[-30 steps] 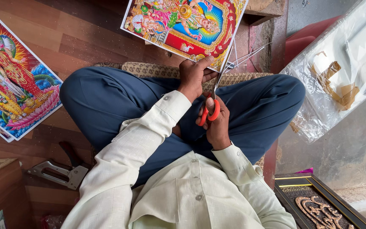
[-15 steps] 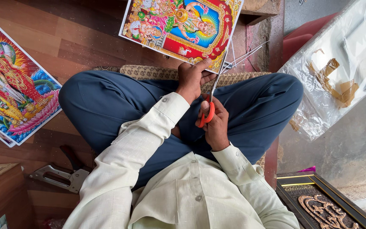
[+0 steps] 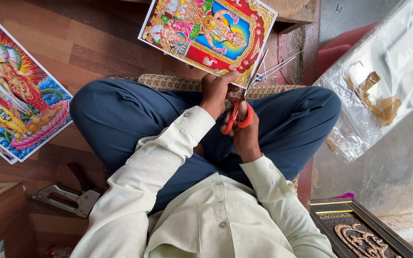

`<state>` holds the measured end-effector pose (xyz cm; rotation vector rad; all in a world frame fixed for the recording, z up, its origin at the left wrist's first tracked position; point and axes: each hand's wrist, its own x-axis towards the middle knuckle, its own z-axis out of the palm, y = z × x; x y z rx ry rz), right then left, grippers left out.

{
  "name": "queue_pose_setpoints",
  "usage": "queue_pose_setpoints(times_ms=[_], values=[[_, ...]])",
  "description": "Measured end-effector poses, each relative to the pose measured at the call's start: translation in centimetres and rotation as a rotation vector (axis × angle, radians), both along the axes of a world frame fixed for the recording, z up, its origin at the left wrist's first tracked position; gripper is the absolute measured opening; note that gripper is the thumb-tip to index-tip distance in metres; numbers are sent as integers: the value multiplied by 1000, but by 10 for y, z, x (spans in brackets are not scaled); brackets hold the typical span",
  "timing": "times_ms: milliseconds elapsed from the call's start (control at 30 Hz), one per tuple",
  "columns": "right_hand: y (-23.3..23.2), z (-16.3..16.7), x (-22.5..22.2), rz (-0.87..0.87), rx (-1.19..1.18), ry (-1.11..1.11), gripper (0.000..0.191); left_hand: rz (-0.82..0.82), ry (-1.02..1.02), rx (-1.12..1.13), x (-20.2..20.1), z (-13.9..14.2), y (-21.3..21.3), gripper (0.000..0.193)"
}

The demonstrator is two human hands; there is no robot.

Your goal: The person sits on the floor and applies blue decorative tape to the edges of a printed religious image mounted on cardboard. They use scissors to cut the tape and a metal ruler to press it flat, then trim the image edges. The finished framed piece is placed on a stack of similar items.

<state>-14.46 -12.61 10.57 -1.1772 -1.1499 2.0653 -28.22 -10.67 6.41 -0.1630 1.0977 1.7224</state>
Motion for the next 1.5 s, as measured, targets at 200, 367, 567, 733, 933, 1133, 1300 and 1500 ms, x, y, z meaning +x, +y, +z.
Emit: queue_pose_setpoints(times_ms=[200, 367, 567, 733, 933, 1133, 1300, 1500], values=[[21, -6, -8, -43, -25, 19, 50, -64, 51, -55, 1, -2, -7, 20], [30, -5, -12, -66, -16, 9, 47, -81, 55, -62, 3, -2, -10, 20], [27, -2, -14, -77, 23, -19, 44, -78, 38, -31, 2, -1, -11, 20], [26, 1, -16, -85, 36, -21, 40, -79, 17, -21, 1, 0, -12, 22], [24, 0, -15, -88, 28, 13, 37, -92, 17, -35, -2, 7, -14, 24], [24, -5, -12, -89, 47, 1, 35, -90, 21, -52, -1, 5, -15, 25], [27, -8, -11, -89, 35, -4, 38, -82, 15, -49, 1, -3, -13, 24], [50, -8, -16, -100, -12, 6, 45, -80, -6, 57, 3, -1, -17, 21]])
